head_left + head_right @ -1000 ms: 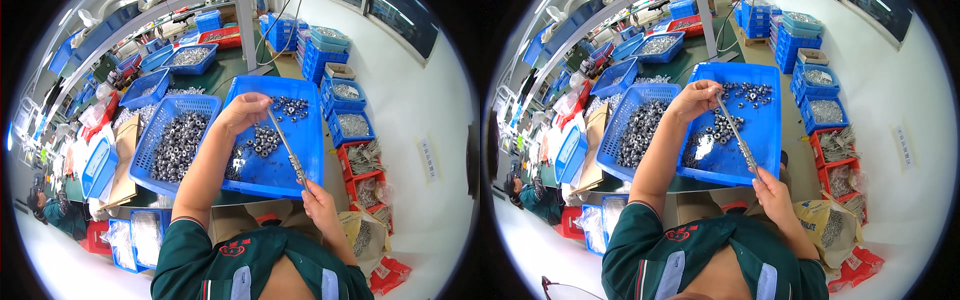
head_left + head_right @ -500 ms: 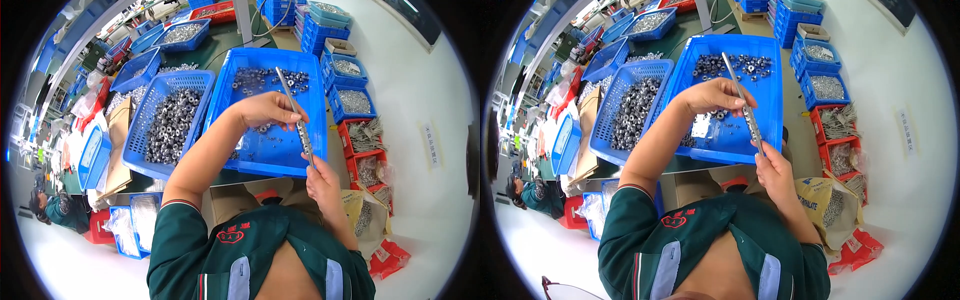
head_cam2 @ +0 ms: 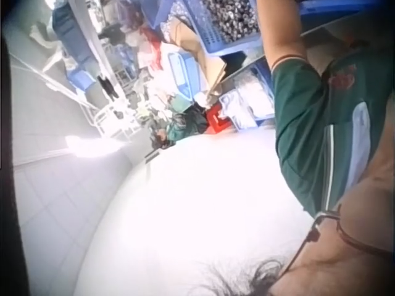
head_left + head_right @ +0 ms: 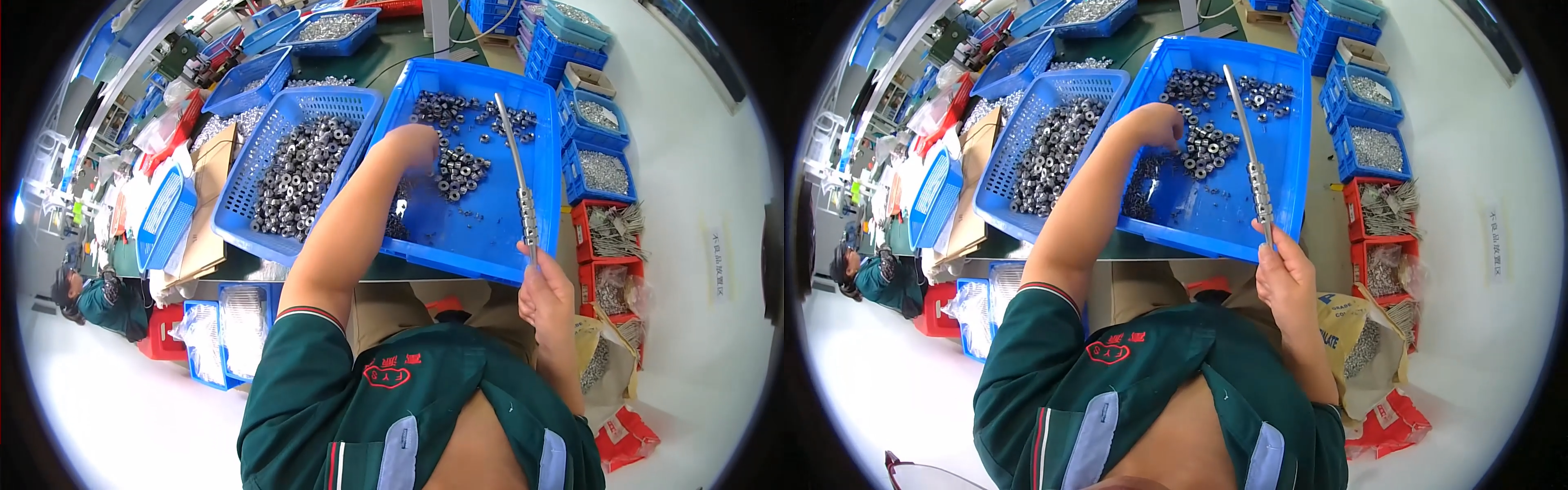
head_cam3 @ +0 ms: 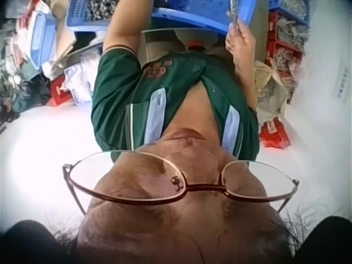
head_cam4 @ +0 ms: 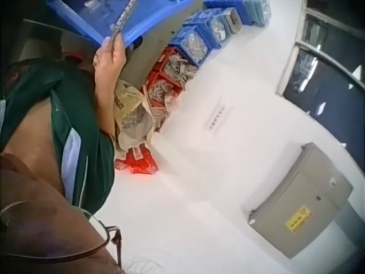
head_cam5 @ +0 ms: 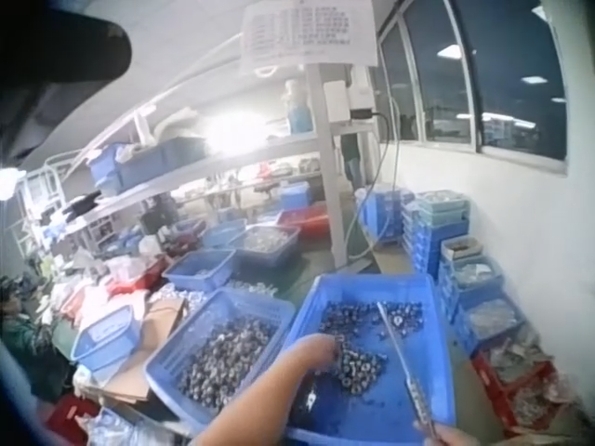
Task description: Manually inspecting small circular metal hardware pieces by sliding them onto a gauging rod and sorting them into bins.
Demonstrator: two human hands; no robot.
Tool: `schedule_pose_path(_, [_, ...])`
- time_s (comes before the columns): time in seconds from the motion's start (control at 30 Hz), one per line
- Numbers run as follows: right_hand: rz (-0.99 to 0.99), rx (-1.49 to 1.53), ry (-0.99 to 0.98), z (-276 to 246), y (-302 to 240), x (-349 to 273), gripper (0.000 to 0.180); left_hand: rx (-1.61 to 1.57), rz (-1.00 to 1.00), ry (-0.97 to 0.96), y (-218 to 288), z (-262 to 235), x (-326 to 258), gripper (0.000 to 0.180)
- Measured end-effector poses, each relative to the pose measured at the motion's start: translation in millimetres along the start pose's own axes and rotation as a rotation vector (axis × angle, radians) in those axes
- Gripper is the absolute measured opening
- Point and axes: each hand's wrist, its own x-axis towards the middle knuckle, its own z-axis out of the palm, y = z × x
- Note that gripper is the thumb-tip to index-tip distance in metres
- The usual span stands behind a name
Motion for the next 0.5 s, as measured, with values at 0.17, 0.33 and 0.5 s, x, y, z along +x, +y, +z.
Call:
schedule_pose_path(0.17, [0.001, -0.015, -0.005, 1, -1, 3, 0.035, 0.09, -0.095, -0.234, 10, 10, 5, 0.02])
schedule_pose_path(0.33, [-0.012, -0.008, -0.032, -1, 0, 4, 0.035, 0.142, -0.138, -0.15, 12, 16, 9, 0.02])
schedule_pose_path(0.5, [-0.02, 0.002, -0.047, -2, 0, 2, 0.035, -0.421, -0.143, 0.085, 8, -24, -7, 0.016])
